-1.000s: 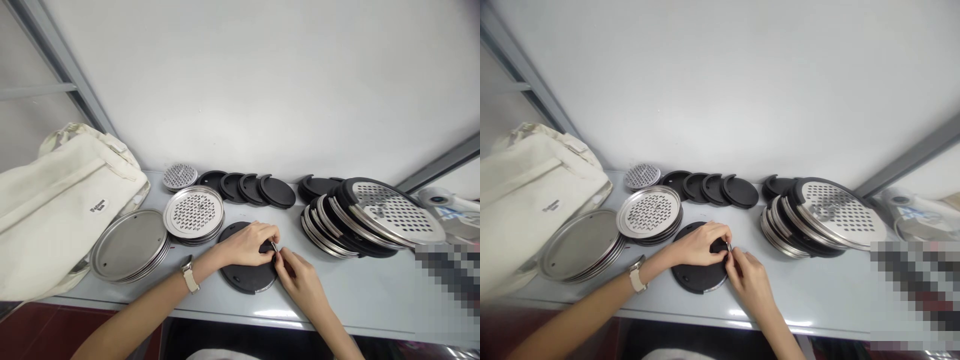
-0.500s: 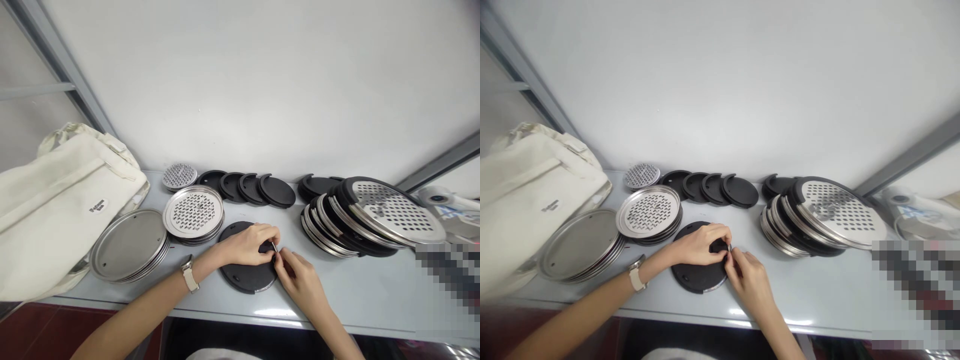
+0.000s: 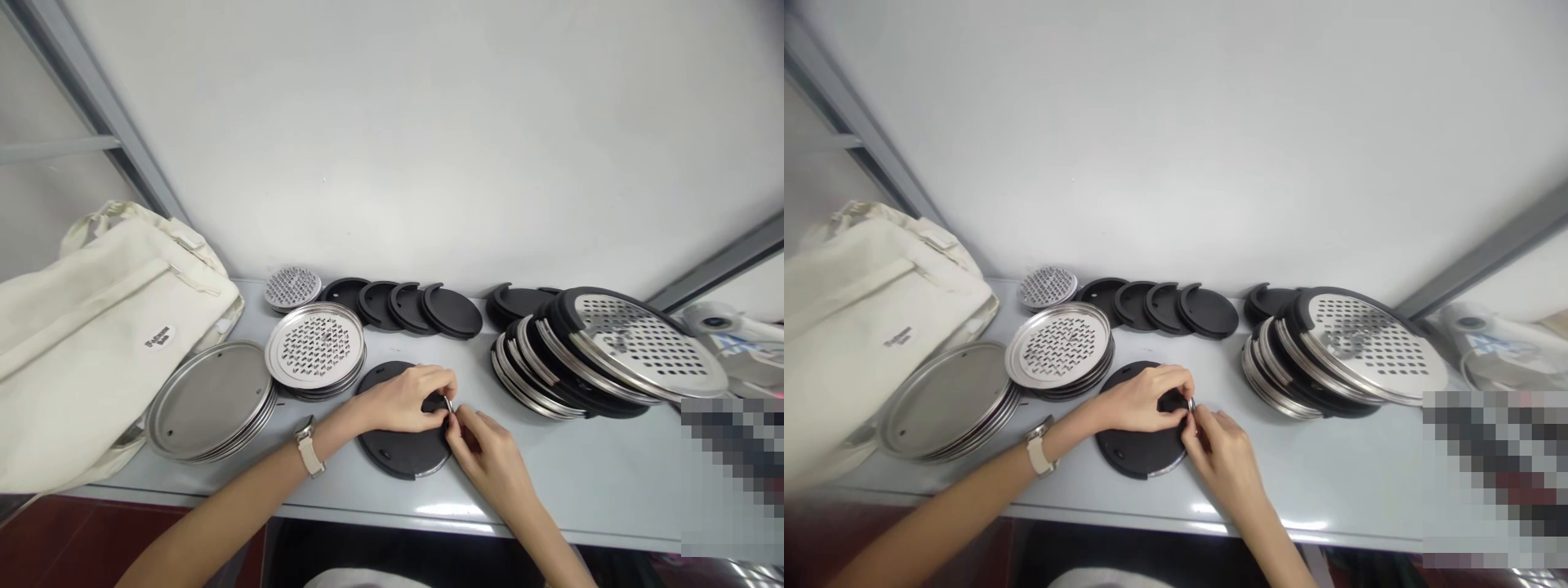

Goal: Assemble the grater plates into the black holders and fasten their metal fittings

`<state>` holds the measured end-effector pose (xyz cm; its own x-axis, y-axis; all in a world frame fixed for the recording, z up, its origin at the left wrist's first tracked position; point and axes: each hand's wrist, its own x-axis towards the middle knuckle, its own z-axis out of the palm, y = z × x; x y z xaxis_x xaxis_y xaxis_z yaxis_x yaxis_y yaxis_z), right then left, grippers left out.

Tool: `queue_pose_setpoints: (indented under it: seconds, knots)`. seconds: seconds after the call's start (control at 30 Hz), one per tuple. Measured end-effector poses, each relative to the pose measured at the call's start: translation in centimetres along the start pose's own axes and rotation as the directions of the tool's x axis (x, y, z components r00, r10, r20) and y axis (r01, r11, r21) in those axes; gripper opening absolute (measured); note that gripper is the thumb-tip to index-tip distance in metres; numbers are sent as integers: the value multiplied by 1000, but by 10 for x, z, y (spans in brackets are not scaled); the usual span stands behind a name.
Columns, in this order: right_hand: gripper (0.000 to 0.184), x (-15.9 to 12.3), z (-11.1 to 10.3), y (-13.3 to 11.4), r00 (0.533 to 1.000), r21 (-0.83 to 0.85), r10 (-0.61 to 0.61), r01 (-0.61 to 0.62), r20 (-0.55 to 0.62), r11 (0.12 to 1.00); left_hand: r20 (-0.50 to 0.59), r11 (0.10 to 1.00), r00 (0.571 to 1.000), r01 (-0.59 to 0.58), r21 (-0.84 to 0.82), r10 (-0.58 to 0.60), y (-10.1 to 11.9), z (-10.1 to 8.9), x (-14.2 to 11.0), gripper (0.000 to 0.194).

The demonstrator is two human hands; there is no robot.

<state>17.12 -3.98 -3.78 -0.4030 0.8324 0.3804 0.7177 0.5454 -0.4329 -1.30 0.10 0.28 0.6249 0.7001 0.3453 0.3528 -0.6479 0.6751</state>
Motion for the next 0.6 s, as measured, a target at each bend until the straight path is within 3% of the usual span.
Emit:
queue_pose_setpoints:
  seconds: [0.6]
  knots:
    - [27, -1, 2, 2, 1000, -2, 12, -12, 6, 1000, 31, 999, 999, 6, -37, -5, 1, -2, 1, 19]
